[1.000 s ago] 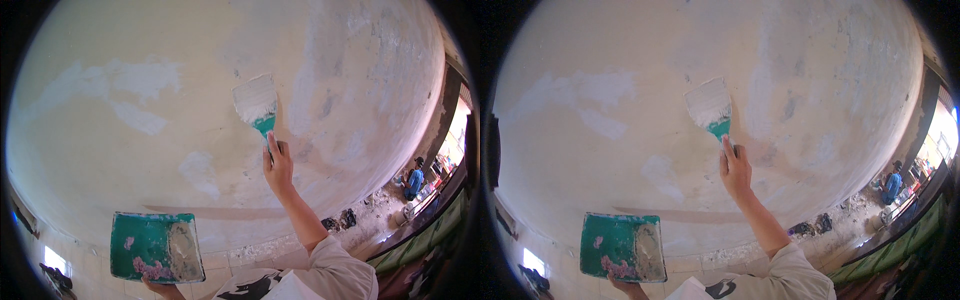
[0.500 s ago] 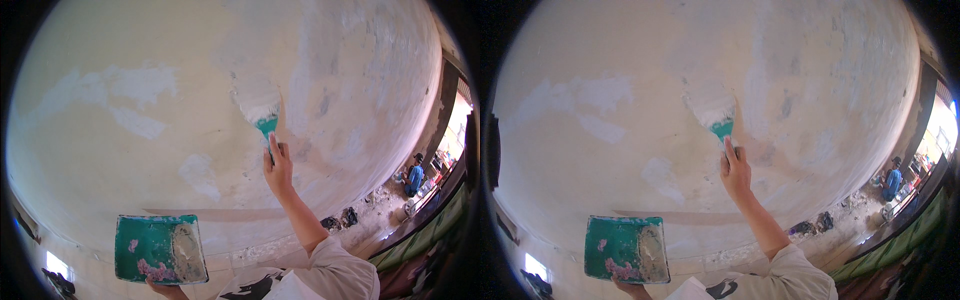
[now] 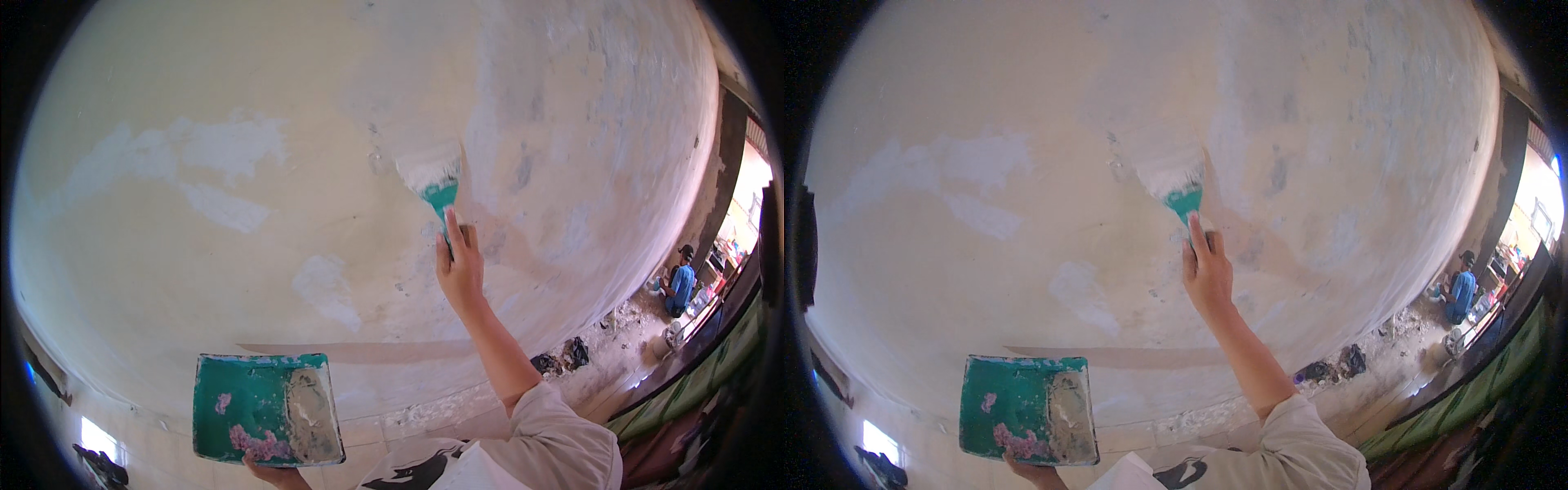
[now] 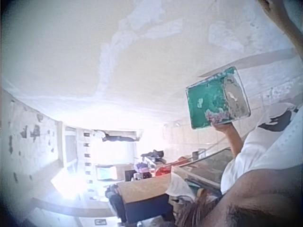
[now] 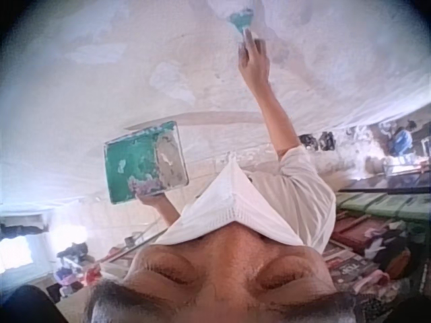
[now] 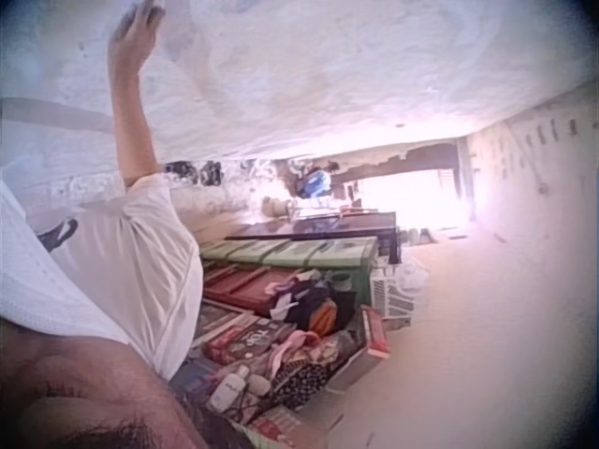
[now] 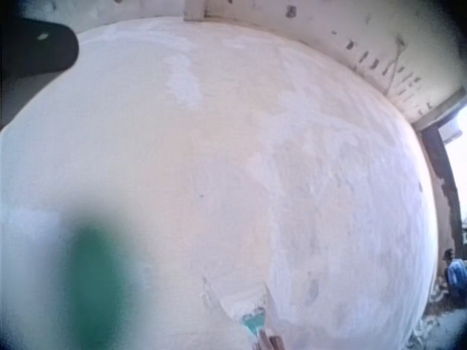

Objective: The person applies plaster to a wall using a putty knife, taking the material from a hand-held hawk.

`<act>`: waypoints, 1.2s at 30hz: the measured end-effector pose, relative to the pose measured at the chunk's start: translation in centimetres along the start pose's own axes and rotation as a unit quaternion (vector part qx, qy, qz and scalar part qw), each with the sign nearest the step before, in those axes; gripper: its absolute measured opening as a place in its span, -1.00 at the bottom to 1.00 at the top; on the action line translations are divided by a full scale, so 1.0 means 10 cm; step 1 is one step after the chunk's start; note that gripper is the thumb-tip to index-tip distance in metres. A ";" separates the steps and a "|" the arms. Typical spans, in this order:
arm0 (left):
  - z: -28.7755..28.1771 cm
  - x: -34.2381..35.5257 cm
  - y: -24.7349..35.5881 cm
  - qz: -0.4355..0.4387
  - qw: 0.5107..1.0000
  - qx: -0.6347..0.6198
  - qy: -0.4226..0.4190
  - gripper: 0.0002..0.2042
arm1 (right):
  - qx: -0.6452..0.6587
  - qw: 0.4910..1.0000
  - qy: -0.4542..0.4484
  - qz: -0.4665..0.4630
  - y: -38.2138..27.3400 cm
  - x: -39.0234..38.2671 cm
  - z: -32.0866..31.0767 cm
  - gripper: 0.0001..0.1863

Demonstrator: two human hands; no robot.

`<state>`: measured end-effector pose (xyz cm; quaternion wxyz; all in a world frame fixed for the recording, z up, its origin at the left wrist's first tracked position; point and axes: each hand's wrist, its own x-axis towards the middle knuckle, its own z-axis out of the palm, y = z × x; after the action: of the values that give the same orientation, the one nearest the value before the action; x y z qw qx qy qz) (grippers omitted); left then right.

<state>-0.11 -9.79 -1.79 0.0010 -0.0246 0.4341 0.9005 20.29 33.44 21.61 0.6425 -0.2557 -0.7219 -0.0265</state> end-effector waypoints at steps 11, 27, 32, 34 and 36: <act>-0.01 0.12 0.11 -0.088 0.983 -0.122 -0.107 -0.36 | 0.044 0.999 0.007 -0.022 -0.30 0.29 0.16 -0.41; 0.16 0.04 0.13 -0.083 0.983 -0.145 -0.079 -0.28 | 0.028 0.998 -0.007 -0.053 -0.34 0.37 0.32 -0.39; 0.20 0.07 0.11 -0.061 0.984 -0.156 -0.054 -0.31 | -0.009 0.998 -0.060 -0.032 -0.42 0.40 0.39 -0.37; 0.20 0.04 0.14 -0.067 0.984 -0.161 -0.040 -0.32 | -0.013 0.996 -0.086 -0.023 -0.40 0.29 0.39 -0.37; 0.12 0.10 0.07 -0.094 0.980 -0.174 -0.022 -0.31 | -0.015 0.996 -0.087 -0.023 -0.27 0.09 0.35 -0.37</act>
<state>-1.20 -9.35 -0.56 0.0912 -0.0457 0.2662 0.9585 15.94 32.72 22.66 0.5723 -0.2497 -0.7806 -0.0296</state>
